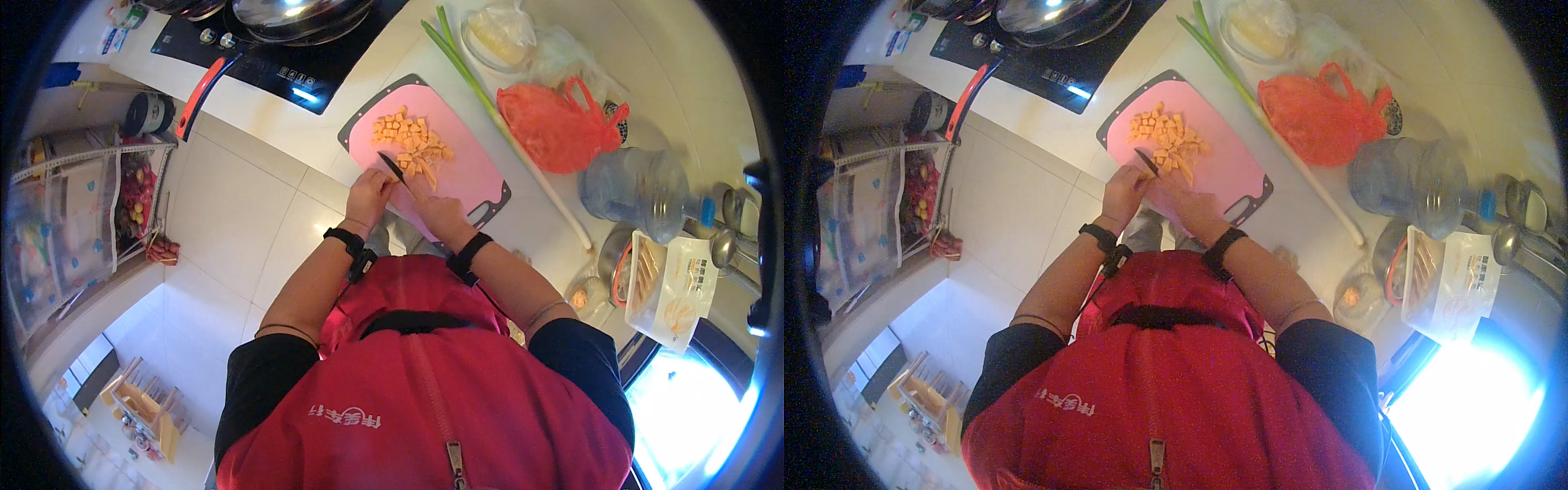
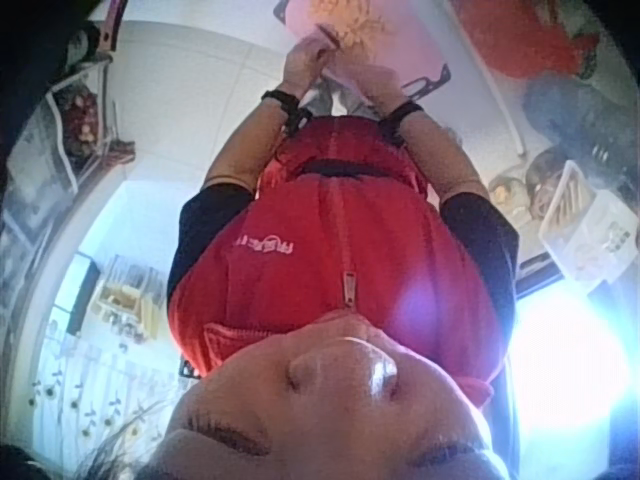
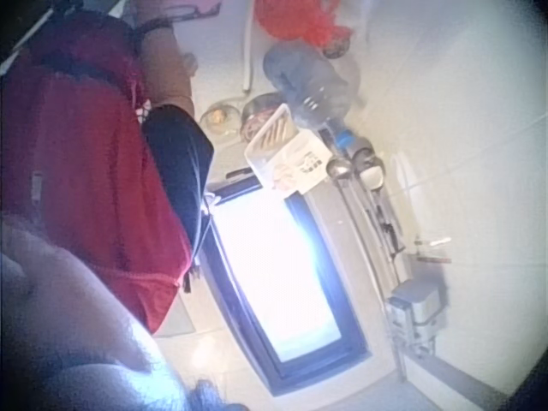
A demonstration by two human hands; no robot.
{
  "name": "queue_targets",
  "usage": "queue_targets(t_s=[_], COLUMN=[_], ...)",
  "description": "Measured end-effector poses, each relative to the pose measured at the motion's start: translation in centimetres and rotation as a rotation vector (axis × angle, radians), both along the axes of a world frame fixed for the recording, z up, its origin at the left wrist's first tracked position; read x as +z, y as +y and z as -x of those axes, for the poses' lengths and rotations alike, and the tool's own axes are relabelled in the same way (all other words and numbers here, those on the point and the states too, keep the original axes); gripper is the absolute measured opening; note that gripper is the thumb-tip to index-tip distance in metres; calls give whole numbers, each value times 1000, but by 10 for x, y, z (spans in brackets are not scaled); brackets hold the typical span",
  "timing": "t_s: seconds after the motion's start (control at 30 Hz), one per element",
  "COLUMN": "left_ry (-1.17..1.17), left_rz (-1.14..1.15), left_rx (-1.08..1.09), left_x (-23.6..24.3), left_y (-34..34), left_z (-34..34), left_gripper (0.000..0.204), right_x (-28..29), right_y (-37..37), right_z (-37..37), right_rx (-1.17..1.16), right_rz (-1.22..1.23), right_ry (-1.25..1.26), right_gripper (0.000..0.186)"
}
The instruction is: The person slices and dices a yellow root vegetable on a pink cutting board using a knife. They then peel a second root vegetable over the sink and return to the cutting board to continue chopping.
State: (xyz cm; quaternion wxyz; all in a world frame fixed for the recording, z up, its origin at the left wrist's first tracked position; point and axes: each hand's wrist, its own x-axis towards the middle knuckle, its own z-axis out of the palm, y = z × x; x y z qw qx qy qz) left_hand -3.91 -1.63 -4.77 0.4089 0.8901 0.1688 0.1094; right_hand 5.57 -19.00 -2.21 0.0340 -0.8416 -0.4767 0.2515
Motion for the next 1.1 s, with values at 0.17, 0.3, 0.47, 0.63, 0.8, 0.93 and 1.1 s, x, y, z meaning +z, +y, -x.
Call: queue_targets(t_s=[0.17,0.3,0.47,0.63,0.8,0.93,1.1], left_ry=[-6,-75,-36,-29,-58,-57,-8], left_rz=[40,15,-31,-48,-22,-220,-285], left_rx=[48,42,-4,-69,-31,-327,-496], left_x=[-3,-5,-5,0,10,14,6], left_y=[-2,-2,1,6,12,2,-17], left_z=[2,0,-1,-10,-45,-60,-80], left_gripper=[12,12,12,15,26,26,25], right_x=[18,25,10,5,21,47,58], right_y=[-8,-16,1,6,-28,-59,-74], right_z=[1,13,18,-3,-17,-33,-28], right_rx=[-52,65,11,-162,-488,-794,-746], right_rz=[48,78,-13,85,-219,-317,-227], right_ry=[36,-5,22,185,81,320,301], right_gripper=[72,77,79,71,64,61,64])
